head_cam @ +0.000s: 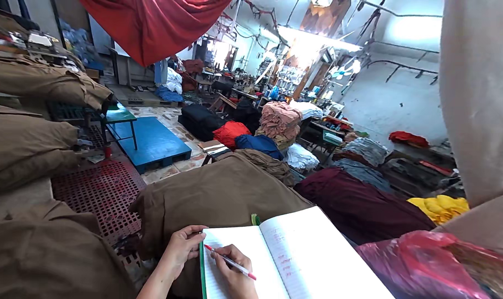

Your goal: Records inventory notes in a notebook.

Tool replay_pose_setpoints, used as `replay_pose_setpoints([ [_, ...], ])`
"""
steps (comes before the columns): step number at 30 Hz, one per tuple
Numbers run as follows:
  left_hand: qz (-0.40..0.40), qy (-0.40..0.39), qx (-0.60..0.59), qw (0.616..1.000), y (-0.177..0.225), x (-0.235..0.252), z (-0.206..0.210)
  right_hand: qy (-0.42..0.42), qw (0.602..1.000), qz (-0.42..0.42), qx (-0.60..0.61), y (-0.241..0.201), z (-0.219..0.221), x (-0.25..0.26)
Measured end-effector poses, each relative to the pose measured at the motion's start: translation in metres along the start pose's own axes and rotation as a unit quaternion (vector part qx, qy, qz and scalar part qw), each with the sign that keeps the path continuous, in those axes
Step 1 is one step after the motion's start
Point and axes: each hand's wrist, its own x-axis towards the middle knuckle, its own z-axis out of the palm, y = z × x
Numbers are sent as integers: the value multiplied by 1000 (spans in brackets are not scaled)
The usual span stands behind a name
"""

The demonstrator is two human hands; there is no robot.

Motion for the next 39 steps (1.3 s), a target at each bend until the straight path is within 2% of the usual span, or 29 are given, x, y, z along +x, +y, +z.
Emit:
replay_pose_setpoints([
  [4, 1, -6, -6, 1000, 0, 0, -1, 18, 1000, 5, -13, 1, -1, 0],
  [9, -2, -2, -4, 1000, -1, 0, 0, 2, 1000, -11, -20, 2, 0, -1],
  [18, -4, 1, -10, 1000, 1, 0, 1, 75, 997, -19, 4, 3, -1, -4],
  [31, -5, 6, 2, 1000, 0, 0, 1, 53, 999, -7, 3, 2, -1, -2],
  [39, 19, 56, 19, 998, -7, 1, 7, 49, 999, -14, 6, 5, 0, -2],
])
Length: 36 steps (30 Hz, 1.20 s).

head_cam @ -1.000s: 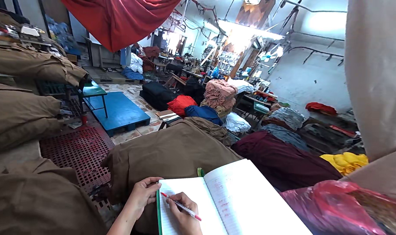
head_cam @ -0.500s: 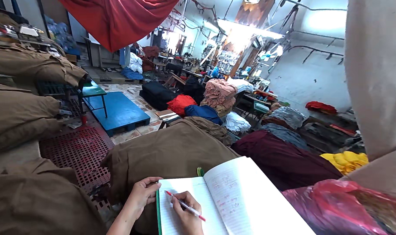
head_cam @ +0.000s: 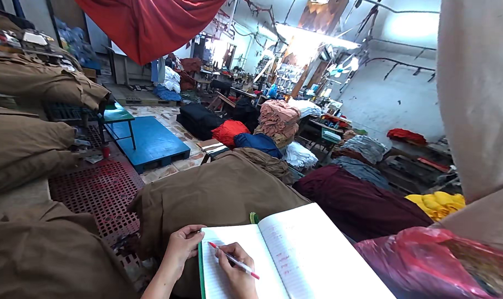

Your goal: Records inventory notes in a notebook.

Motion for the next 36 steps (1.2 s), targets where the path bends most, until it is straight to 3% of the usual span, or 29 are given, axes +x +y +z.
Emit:
replay_pose_setpoints([
  [5, -6, -3, 5, 1000, 1, 0, -1, 3, 1000, 4, 5, -1, 0, 0],
  [14, 2, -13, -2, 1000, -1, 0, -2, 117, 983, 47, 135, -2, -3, 5],
  [27, -4, -30, 2, 1000, 3, -2, -4, 40, 997, -10, 65, -2, 1, -3],
  [36, 22, -17, 6, 1000, -3, -4, -2, 1, 1000, 16, 6, -3, 0, 0],
])
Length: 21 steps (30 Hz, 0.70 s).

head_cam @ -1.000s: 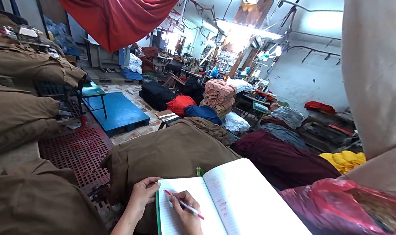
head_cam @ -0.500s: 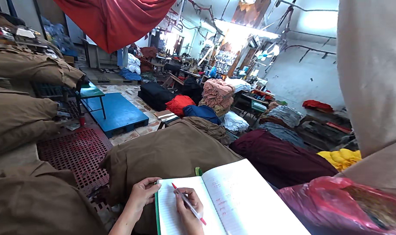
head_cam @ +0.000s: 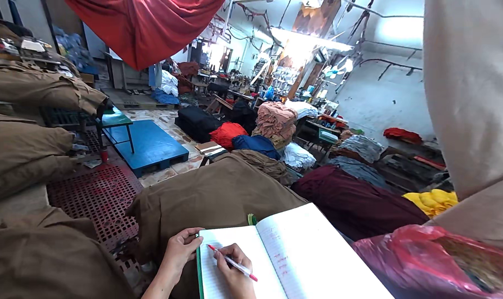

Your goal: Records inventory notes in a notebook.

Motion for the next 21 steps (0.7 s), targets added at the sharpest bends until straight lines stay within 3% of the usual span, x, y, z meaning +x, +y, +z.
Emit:
replay_pose_setpoints([
  [16, -6, 2, 5, 1000, 0, 1, -1, -12, 998, 16, -60, -2, 0, 0],
  [21, -6, 0, 7, 1000, 1, 1, -1, 18, 998, 14, -52, 0, 1, 1],
])
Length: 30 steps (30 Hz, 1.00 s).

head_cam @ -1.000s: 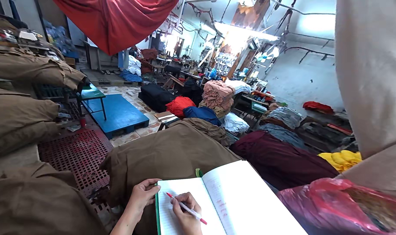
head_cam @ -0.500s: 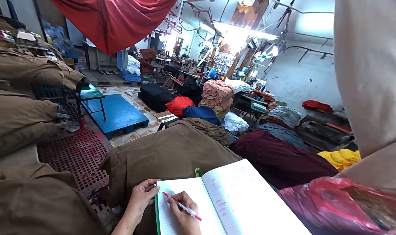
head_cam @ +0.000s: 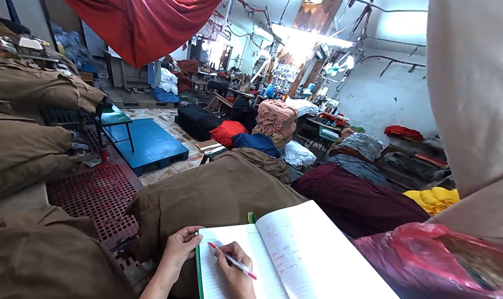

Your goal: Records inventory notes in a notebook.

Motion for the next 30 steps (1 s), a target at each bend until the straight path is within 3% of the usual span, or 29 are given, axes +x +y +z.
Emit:
replay_pose_setpoints([
  [23, 3, -4, 7, 1000, -1, 0, -1, 12, 999, 0, -53, -3, 1, 0],
  [25, 2, -2, 3, 1000, 0, 1, 0, 23, 1000, 1, -11, -1, 0, 1],
  [30, 2, 0, -6, 1000, -3, 1, 0, 58, 970, 62, 229, -2, -15, 8],
])
